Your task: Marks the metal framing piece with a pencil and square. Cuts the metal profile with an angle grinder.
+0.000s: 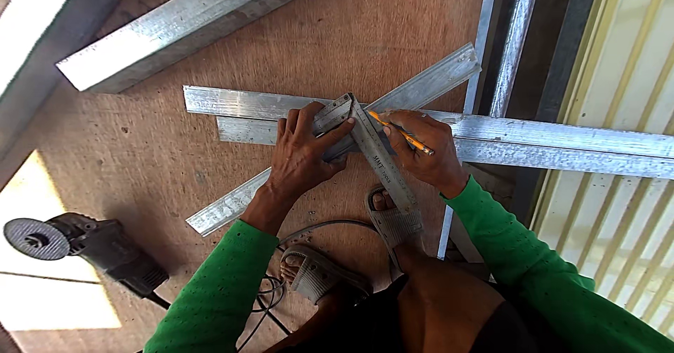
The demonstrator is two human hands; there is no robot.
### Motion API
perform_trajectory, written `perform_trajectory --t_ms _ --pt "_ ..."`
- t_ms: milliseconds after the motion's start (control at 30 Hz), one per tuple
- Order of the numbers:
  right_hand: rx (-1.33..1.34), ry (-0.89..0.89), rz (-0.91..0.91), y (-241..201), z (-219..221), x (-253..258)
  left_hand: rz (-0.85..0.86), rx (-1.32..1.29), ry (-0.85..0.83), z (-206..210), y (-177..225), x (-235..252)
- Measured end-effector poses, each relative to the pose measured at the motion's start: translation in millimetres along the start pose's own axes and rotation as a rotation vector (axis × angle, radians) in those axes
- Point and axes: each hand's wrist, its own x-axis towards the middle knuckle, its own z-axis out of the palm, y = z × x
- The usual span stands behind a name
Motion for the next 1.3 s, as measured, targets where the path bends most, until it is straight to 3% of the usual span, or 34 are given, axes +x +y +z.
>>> perform_trajectory --t_ms 767,1300 --pt "0.14 -0.142 0.144 -1 -12 14 0.009 -0.018 0.004 1 0 -2" --pt "0.155 -0.1 0.18 -3 -10 16 0.028 -0.013 0.046 4 -7 0"
